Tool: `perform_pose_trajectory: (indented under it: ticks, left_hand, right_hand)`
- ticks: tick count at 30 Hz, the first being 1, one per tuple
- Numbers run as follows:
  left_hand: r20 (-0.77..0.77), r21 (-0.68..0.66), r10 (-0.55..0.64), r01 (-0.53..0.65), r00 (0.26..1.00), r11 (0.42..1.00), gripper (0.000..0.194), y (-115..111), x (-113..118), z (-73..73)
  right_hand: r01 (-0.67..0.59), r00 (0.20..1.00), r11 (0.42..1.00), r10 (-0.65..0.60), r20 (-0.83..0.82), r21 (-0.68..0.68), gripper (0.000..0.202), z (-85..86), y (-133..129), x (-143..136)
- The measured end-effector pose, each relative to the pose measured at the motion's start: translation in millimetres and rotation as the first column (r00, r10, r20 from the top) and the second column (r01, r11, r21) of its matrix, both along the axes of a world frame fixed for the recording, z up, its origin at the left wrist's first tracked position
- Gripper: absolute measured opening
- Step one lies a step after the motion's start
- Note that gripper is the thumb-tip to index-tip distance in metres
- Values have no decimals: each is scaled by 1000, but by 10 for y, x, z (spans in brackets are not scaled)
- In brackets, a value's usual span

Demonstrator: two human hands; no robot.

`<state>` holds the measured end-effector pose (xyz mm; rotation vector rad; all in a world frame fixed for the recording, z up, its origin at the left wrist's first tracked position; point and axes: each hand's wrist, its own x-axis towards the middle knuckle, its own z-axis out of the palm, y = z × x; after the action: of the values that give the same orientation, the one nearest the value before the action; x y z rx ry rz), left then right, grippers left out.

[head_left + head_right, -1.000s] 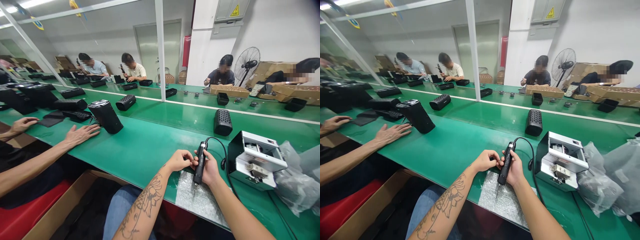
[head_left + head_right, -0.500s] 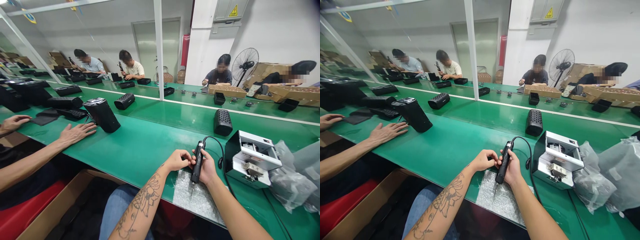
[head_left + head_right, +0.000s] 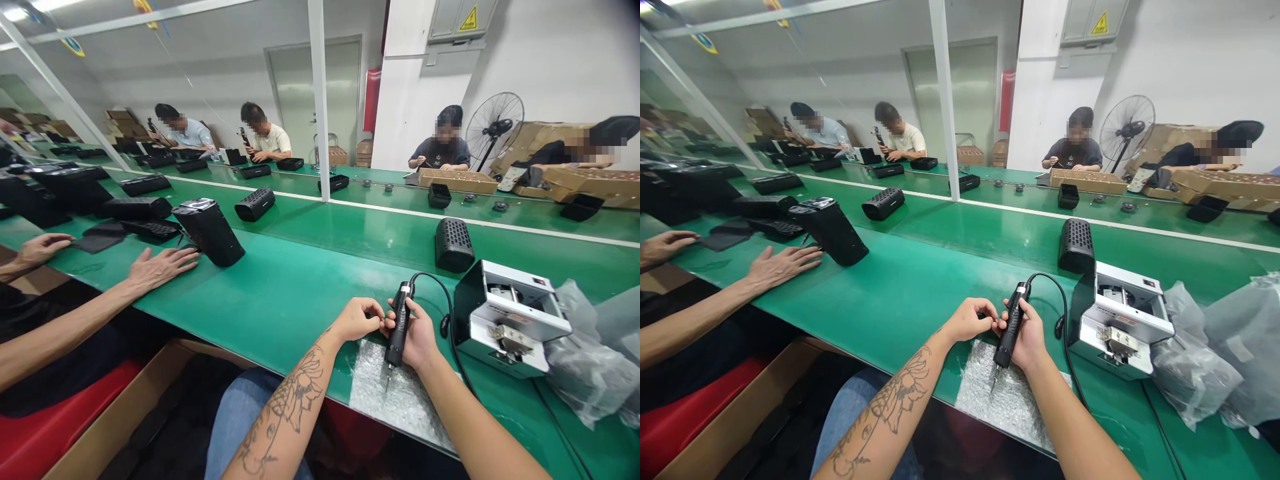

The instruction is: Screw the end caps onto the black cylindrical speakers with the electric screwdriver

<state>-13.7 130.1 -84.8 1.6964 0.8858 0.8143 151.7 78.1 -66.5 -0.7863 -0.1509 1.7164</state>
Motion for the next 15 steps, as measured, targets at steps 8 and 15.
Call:
perform_pose_trajectory:
  ticks: [8, 15]
  left_hand:
    - [-14, -6, -12, 11, 1000, 1000, 16, -25, 10, 22]
    - [-32, -3, -5, 5, 999, 1000, 16, -31, 6, 33]
  right_hand:
    - [2, 1000, 1000, -2, 0, -12, 26, -1, -9, -6]
    - [9, 1000, 1000, -9, 4, -15, 26, 0, 1, -7]
